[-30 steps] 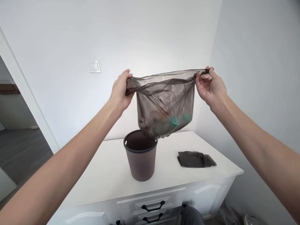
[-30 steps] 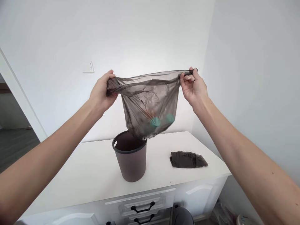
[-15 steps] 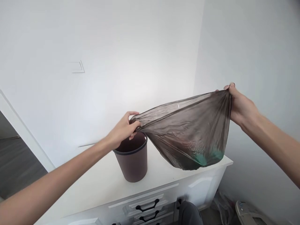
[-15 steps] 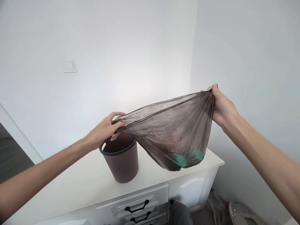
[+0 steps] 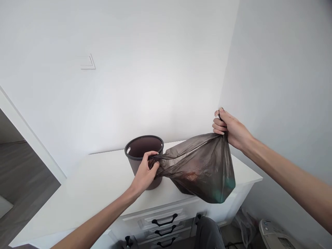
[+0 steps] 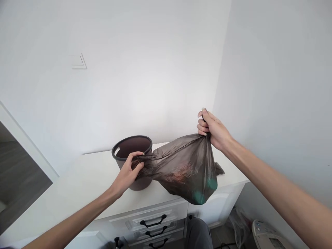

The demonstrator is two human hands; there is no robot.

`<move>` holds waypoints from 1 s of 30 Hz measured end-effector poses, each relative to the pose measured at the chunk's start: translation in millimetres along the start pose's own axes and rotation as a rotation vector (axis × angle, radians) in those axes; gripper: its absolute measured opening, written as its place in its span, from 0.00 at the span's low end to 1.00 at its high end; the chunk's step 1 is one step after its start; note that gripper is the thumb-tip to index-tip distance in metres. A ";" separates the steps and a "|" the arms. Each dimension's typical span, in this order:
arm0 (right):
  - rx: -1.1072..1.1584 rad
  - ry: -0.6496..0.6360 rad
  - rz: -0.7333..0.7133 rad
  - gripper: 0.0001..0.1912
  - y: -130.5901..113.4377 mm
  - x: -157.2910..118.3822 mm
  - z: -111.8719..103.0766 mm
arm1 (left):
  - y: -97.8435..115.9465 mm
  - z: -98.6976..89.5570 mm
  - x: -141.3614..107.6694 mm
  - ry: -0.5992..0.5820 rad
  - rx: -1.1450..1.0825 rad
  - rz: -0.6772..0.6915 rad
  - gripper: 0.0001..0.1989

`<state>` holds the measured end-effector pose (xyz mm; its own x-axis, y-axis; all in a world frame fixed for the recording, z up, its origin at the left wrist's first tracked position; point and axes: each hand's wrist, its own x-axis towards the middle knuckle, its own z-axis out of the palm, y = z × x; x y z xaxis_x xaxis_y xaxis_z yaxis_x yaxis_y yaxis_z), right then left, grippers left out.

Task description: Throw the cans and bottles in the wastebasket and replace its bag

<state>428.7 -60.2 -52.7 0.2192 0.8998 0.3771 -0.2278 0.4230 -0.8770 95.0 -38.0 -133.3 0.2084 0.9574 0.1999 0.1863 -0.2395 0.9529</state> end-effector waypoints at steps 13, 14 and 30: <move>-0.608 -0.146 -0.090 0.18 17.7 -45.7 62.9 | -5.0 -109.4 21.0 0.188 -0.100 -0.042 0.18; -0.704 -0.150 -0.128 0.16 19.5 -52.0 63.0 | -5.0 -117.0 16.5 0.173 -0.107 -0.042 0.19; -0.831 -0.527 -0.318 0.16 108.3 -103.3 217.0 | 28.3 -107.1 -28.3 -0.133 -0.043 0.057 0.25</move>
<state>175.5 -84.3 -122.0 -0.3346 0.7762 0.5343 0.5385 0.6228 -0.5676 -8.5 -54.5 -87.6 0.3430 0.9120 0.2248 0.1295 -0.2829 0.9504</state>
